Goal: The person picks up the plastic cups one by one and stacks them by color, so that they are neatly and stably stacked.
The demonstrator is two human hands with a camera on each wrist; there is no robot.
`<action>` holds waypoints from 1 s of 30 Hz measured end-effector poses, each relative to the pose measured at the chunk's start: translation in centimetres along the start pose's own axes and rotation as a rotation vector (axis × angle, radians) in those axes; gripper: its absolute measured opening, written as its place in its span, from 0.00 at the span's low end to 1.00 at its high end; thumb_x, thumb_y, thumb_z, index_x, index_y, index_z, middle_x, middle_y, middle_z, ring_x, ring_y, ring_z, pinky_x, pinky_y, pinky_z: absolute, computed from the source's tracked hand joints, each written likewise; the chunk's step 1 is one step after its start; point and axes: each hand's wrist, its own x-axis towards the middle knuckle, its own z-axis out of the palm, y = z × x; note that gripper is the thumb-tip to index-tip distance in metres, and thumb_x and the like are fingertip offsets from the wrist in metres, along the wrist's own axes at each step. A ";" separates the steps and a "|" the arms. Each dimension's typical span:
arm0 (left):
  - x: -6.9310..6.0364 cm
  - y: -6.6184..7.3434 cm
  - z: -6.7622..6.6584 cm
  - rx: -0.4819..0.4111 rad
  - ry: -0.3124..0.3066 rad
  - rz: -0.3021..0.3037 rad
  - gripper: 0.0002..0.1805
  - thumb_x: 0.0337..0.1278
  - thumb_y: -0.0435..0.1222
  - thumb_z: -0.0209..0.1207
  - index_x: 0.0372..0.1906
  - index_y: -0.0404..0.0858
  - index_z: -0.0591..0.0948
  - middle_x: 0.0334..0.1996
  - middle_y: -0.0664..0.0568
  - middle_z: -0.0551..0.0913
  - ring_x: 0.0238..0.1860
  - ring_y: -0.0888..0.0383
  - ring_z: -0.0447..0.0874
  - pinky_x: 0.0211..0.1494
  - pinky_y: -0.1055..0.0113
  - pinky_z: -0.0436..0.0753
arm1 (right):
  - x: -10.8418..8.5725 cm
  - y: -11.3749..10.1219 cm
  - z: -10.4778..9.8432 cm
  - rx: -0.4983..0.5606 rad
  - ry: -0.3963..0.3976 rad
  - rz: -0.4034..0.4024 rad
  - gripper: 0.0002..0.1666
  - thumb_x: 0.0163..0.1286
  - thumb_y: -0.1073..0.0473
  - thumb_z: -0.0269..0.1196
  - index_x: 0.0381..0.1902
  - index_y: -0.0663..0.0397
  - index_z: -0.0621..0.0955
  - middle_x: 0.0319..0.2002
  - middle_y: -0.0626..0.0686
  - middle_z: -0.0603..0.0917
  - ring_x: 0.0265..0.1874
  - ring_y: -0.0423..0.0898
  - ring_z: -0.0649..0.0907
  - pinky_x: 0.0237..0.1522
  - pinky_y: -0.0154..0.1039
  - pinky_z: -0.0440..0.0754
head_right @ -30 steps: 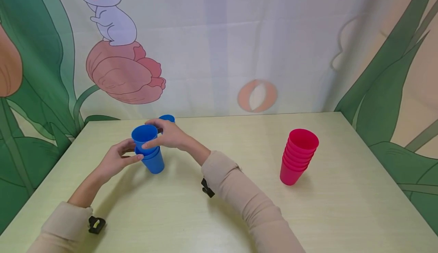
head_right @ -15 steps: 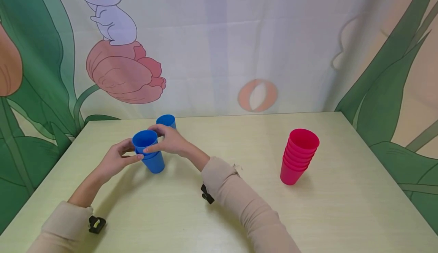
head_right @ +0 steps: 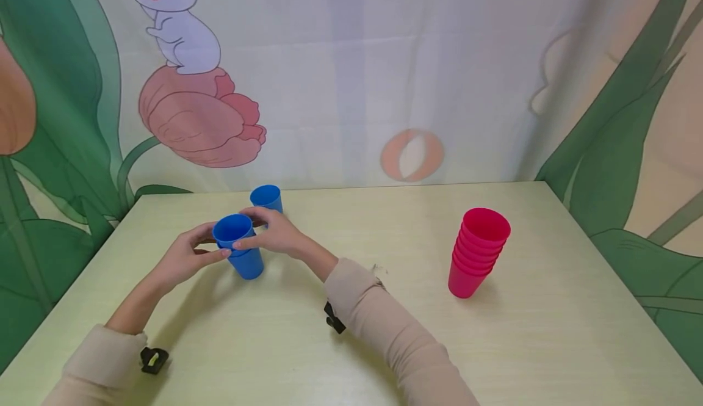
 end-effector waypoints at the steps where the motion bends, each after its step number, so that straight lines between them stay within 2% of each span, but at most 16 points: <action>1: 0.0 0.0 0.0 0.000 -0.001 -0.005 0.34 0.53 0.45 0.61 0.63 0.35 0.65 0.53 0.39 0.74 0.54 0.43 0.69 0.52 0.49 0.73 | 0.0 0.1 0.0 -0.010 0.003 0.004 0.35 0.57 0.55 0.66 0.62 0.53 0.68 0.56 0.51 0.74 0.55 0.47 0.72 0.52 0.42 0.73; 7: 0.1 -0.1 -0.2 0.013 -0.002 -0.031 0.36 0.53 0.45 0.61 0.64 0.36 0.62 0.55 0.37 0.72 0.55 0.41 0.68 0.52 0.48 0.74 | 0.0 0.3 0.0 -0.054 -0.001 0.016 0.37 0.56 0.53 0.66 0.62 0.51 0.68 0.56 0.51 0.74 0.56 0.47 0.71 0.54 0.44 0.71; 14: -0.1 0.0 -0.2 0.007 0.041 -0.002 0.41 0.50 0.46 0.63 0.67 0.39 0.58 0.60 0.37 0.66 0.57 0.41 0.67 0.55 0.48 0.71 | -0.5 0.2 -1.1 -0.017 0.031 0.009 0.37 0.57 0.55 0.66 0.63 0.52 0.67 0.58 0.54 0.72 0.58 0.52 0.70 0.50 0.41 0.75; 20: -0.2 0.5 0.0 -0.038 0.085 0.042 0.39 0.52 0.43 0.62 0.67 0.39 0.58 0.63 0.41 0.63 0.58 0.42 0.65 0.55 0.47 0.70 | -0.3 0.8 -1.9 -0.018 0.116 0.007 0.35 0.57 0.52 0.66 0.61 0.53 0.69 0.56 0.56 0.74 0.55 0.50 0.72 0.48 0.40 0.76; 24: -0.1 0.7 0.2 -0.021 0.113 0.054 0.38 0.53 0.45 0.61 0.67 0.39 0.59 0.62 0.42 0.64 0.58 0.43 0.65 0.55 0.48 0.71 | -0.1 1.1 -2.3 -0.079 0.190 0.011 0.34 0.57 0.49 0.66 0.60 0.51 0.70 0.53 0.54 0.76 0.51 0.47 0.74 0.44 0.38 0.77; 30: -0.2 1.0 0.6 0.002 0.149 0.053 0.36 0.52 0.45 0.61 0.65 0.39 0.62 0.59 0.41 0.68 0.55 0.45 0.68 0.53 0.50 0.73 | 0.7 1.5 -2.8 -0.145 0.278 0.027 0.35 0.56 0.48 0.66 0.60 0.51 0.69 0.52 0.53 0.76 0.51 0.50 0.74 0.41 0.38 0.78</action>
